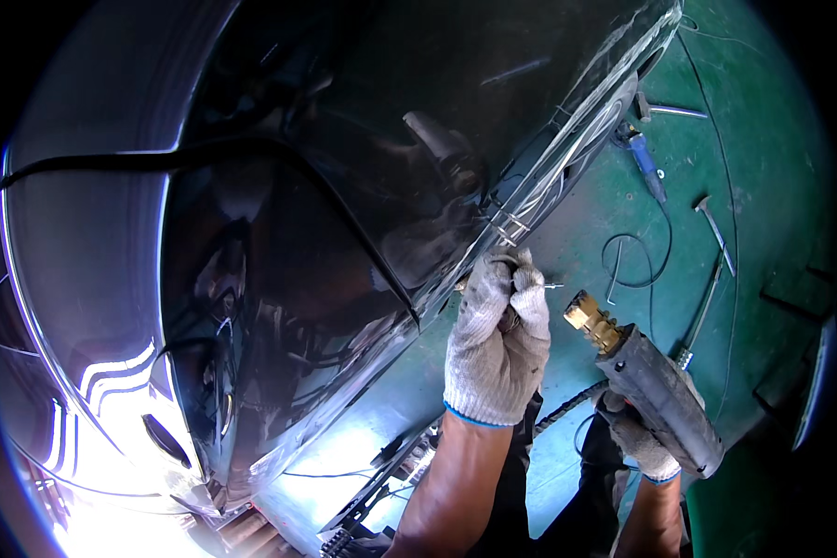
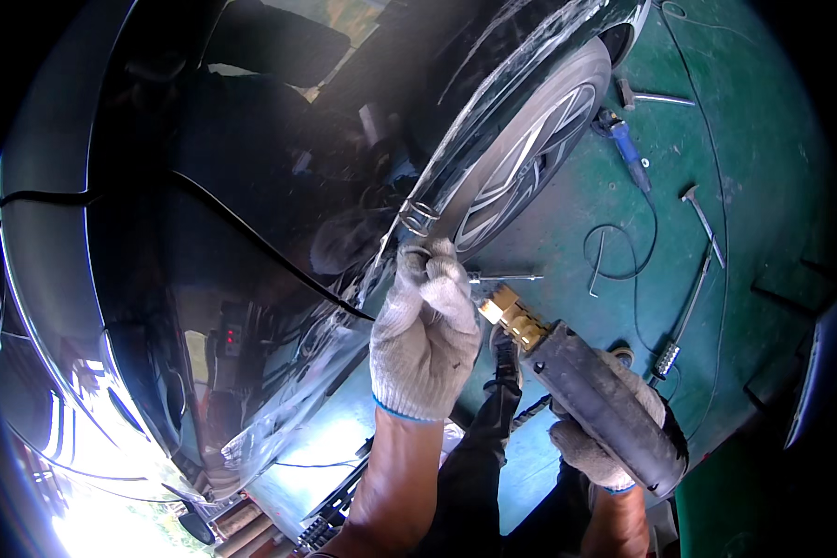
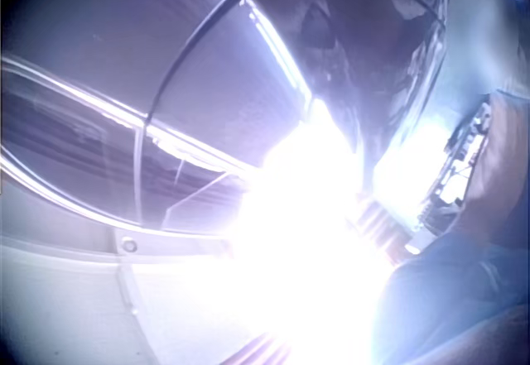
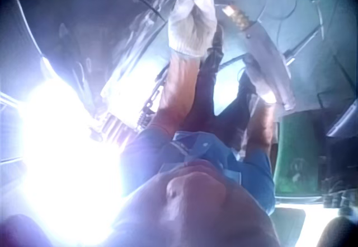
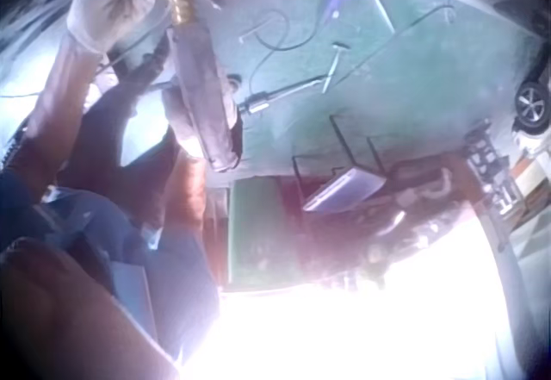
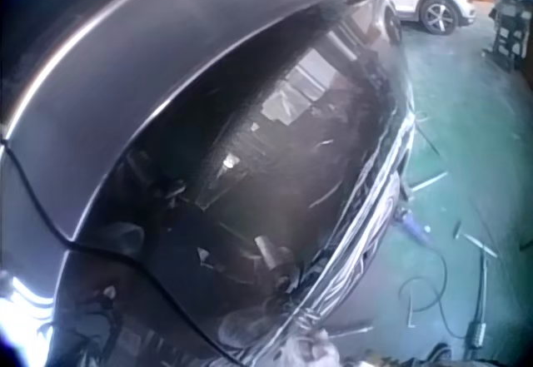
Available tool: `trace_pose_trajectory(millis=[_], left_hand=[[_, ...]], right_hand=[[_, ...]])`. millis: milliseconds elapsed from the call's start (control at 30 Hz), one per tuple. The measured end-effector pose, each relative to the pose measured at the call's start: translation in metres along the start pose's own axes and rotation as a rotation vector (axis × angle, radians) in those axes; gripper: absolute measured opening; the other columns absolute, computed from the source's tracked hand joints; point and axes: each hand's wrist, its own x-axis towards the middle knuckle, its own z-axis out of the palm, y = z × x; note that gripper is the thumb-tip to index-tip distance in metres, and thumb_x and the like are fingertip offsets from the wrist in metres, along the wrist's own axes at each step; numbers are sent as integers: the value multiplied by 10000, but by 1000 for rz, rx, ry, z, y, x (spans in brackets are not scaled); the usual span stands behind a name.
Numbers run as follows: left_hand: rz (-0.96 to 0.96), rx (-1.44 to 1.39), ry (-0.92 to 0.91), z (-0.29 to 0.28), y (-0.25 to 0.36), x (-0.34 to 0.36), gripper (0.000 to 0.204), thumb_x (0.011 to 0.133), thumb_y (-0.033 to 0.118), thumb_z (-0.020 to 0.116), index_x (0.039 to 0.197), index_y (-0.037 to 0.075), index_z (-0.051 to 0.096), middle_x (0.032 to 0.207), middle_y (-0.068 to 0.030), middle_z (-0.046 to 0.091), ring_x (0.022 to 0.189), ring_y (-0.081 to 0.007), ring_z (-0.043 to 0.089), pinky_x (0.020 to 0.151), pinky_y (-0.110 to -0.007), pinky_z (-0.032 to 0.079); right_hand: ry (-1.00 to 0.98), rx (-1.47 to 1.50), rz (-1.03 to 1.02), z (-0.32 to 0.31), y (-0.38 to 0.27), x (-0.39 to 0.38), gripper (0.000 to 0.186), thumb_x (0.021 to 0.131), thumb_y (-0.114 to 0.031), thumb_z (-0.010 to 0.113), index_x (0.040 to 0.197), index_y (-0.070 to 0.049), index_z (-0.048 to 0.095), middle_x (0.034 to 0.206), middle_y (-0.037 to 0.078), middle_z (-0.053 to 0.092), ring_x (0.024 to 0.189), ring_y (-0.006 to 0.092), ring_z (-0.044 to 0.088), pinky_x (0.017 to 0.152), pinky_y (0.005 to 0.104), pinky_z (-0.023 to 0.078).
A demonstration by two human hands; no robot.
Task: The person uses a pneumatic dent puller to remove a dent from the rear quarter panel of a dark-colored car. They attach the puller to the damaged area, apply heat with a heat gun, and then use a grinder to smooth the surface. The process involves repeated heating and pulling to gradually reshape the metal.
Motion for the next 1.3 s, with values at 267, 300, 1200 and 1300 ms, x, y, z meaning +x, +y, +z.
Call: trace_pose_trajectory(millis=[267,300,1200,1300], left_hand=[[-124,-163,-193,3,-3,19,185,1018,188,616,1121,35,624,923,-44,525,777,-109,473,561,-169,481],[-104,-108,-229,1,-2,21,199,1024,203,606,1133,36,620,939,-51,546,790,-115,494,561,-170,485],[-25,-48,-207,-37,-1,23,586,864,280,714,1360,13,551,1290,-216,641,1104,-355,658,930,-485,572],[-34,-76,-215,-35,-3,24,571,860,275,718,1339,9,557,1253,-203,646,1082,-325,645,919,-455,565]], right_hand=[[-65,-229,-77,-1,-17,26,517,688,-208,814,1147,1,700,944,103,734,802,291,722,761,368,569],[-97,-274,-95,-2,-23,33,506,697,-174,807,1154,10,690,942,96,735,818,283,724,775,369,565],[-126,-24,101,20,-37,65,403,649,-199,815,993,-57,658,788,100,648,679,306,654,642,378,543],[-126,14,96,19,-32,65,410,649,-193,813,1003,-51,663,804,99,656,685,299,659,649,377,546]])
